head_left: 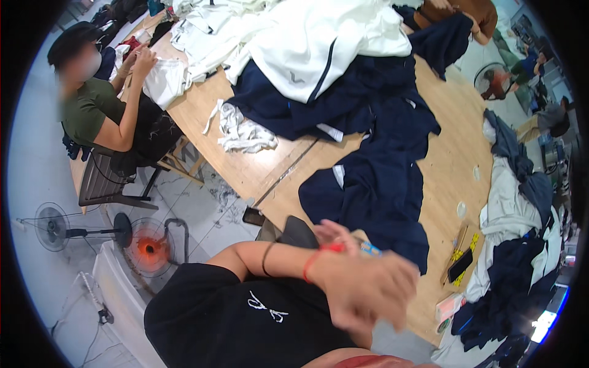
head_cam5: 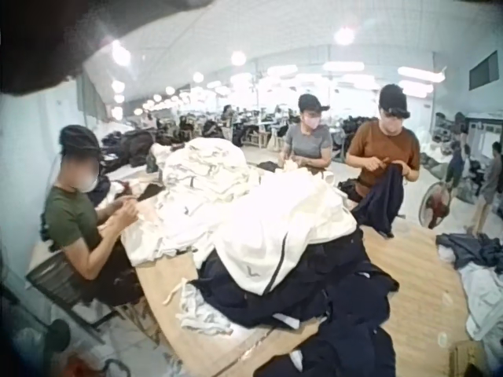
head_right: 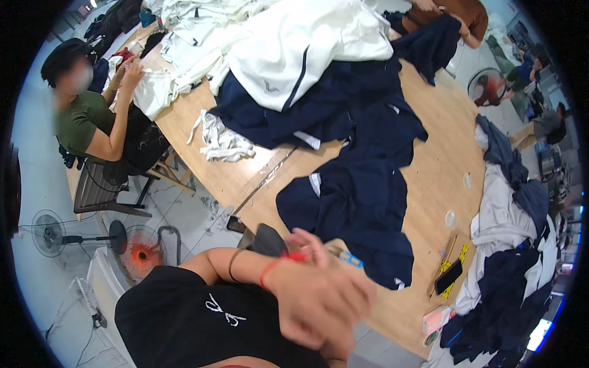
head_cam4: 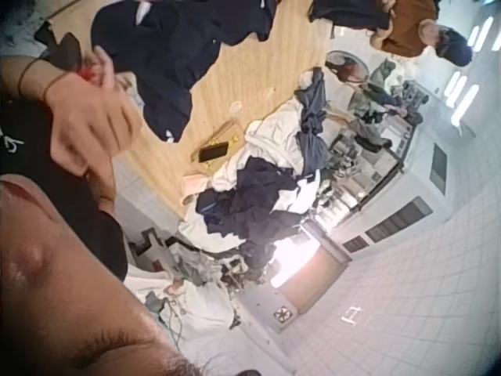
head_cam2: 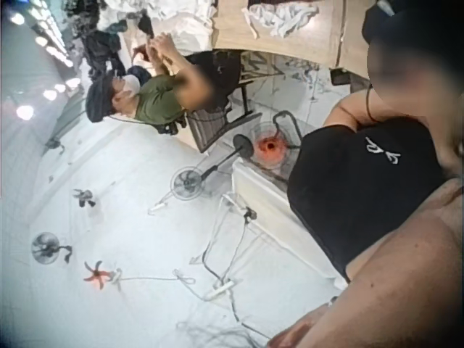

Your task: The recorder is trimming excess threads from blue and white garments using small thread snips in a factory setting.

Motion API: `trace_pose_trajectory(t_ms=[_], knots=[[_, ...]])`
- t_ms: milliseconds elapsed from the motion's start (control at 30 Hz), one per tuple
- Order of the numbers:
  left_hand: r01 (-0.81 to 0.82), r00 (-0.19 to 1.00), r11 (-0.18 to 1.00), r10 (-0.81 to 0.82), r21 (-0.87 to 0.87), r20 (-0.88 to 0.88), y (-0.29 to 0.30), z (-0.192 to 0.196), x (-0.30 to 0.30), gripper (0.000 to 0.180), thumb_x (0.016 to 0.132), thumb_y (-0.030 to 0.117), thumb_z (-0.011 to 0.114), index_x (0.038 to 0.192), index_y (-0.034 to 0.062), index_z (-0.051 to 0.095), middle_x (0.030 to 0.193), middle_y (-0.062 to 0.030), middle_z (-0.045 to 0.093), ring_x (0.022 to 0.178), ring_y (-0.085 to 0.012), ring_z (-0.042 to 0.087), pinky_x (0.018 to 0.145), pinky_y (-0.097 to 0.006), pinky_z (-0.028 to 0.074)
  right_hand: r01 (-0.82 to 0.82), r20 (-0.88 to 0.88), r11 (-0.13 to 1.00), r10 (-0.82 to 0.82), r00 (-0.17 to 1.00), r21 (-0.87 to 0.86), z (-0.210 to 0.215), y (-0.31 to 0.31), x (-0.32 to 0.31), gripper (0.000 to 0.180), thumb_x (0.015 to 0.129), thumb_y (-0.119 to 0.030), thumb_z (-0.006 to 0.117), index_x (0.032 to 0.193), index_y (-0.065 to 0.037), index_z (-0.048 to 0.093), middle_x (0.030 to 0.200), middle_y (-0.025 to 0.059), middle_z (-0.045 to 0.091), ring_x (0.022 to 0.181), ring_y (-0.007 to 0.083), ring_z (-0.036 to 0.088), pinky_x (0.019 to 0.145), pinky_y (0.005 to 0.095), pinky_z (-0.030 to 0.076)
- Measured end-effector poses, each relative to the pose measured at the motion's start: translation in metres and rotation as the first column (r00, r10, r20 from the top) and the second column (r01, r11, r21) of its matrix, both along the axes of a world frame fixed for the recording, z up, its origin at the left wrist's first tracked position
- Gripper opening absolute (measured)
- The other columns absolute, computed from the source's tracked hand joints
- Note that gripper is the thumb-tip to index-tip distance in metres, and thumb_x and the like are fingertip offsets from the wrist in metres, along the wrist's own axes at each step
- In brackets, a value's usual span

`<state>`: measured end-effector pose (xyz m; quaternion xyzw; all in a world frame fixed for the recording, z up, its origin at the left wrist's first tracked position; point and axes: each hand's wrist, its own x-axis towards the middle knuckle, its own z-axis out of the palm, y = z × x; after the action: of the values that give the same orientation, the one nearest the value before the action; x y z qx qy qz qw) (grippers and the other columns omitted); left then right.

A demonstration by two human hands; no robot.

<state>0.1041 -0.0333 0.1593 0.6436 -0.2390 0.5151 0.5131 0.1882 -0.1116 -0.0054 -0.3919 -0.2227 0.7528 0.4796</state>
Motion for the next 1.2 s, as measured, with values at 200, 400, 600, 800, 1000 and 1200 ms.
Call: trace_pose_trajectory(t_ms=[200, 400, 600, 800, 1000, 1200], knots=[[0.053, 0.998, 0.973, -0.061, 0.224, 0.032, -0.029, -0.002, 0.022, 0.018, 0.08, 0.014, 0.066, 0.09, -0.0001, 0.067, 0.069, -0.0088, 0.053, 0.07, -0.0316, 0.059, 0.07, -0.042, 0.045, -0.063, 0.345, 0.997, 0.078, 0.935, -0.053, 0.037, 0.001, -0.019, 0.026, 0.106, -0.026, 0.062, 0.122, -0.007, 0.071, 0.115, 0.0031, 0.069, 0.111, 0.0195, 0.065, 0.099, 0.0407, 0.051], [-0.454, 0.81, 0.873, 0.489, 0.181, -0.325, -0.002, -0.048, -0.001, 0.011, 0.096, 0.013, 0.066, 0.096, 0.0019, 0.068, 0.077, -0.011, 0.06, 0.07, -0.0328, 0.063, 0.074, -0.042, 0.053, 0.558, -0.301, 0.309, -0.595, 0.745, 0.77, -0.034, 0.007, 0.0, 0.014, 0.107, -0.014, 0.066, 0.112, -0.002, 0.07, 0.097, -0.0019, 0.067, 0.086, 0.0087, 0.061, 0.073, 0.0275, 0.051], [-0.039, 0.688, 0.998, -0.007, -0.047, -0.726, 0.027, -0.097, -0.026, 0.013, 0.105, 0.014, 0.063, 0.104, 0.0017, 0.066, 0.085, -0.0134, 0.066, 0.079, -0.0317, 0.067, 0.075, -0.037, 0.053, 0.516, 0.482, 0.748, -0.663, 0.572, 0.418, 0.064, 0.017, 0.059, 0.014, 0.099, -0.003, 0.075, 0.088, 0.002, 0.069, 0.08, -0.0044, 0.062, 0.073, 0.0045, 0.051, 0.064, 0.0225, 0.043], [0.339, 0.439, 0.541, -0.815, -0.77, -0.379, 0.047, -0.141, -0.041, 0.028, 0.116, 0.024, 0.051, 0.126, 0.0026, 0.066, 0.121, -0.0056, 0.069, 0.102, -0.0175, 0.069, 0.089, -0.032, 0.053, 0.486, 0.541, 0.703, -0.71, 0.45, 0.519, 0.076, 0.006, 0.058, 0.015, 0.098, -0.007, 0.076, 0.094, 0.006, 0.07, 0.082, -0.0015, 0.066, 0.075, 0.0061, 0.055, 0.067, 0.0235, 0.046], [-0.156, 0.739, 0.221, -0.621, -0.963, -0.262, 0.021, -0.187, -0.056, 0.036, 0.112, 0.028, 0.058, 0.139, 0.0033, 0.062, 0.132, -0.0099, 0.068, 0.125, -0.0199, 0.065, 0.11, -0.033, 0.05, 0.312, 0.609, 0.654, -0.756, 0.239, 0.689, 0.107, 0.005, 0.066, 0.014, 0.097, -0.006, 0.076, 0.099, 0.007, 0.071, 0.083, 0.0057, 0.071, 0.077, 0.0107, 0.062, 0.072, 0.0251, 0.05], [-0.336, 0.622, 0.752, -0.276, -0.568, -0.733, 0.025, -0.096, -0.061, 0.03, 0.103, 0.01, 0.073, 0.131, -0.002, 0.072, 0.113, -0.0067, 0.076, 0.103, -0.0075, 0.066, 0.09, -0.025, 0.055, 0.019, 0.789, 0.836, -0.524, 0.322, 0.548, 0.107, 0.012, 0.062, 0.015, 0.091, -0.007, 0.08, 0.099, 0.004, 0.074, 0.078, 0.0126, 0.073, 0.071, 0.0141, 0.067, 0.069, 0.0284, 0.052]])
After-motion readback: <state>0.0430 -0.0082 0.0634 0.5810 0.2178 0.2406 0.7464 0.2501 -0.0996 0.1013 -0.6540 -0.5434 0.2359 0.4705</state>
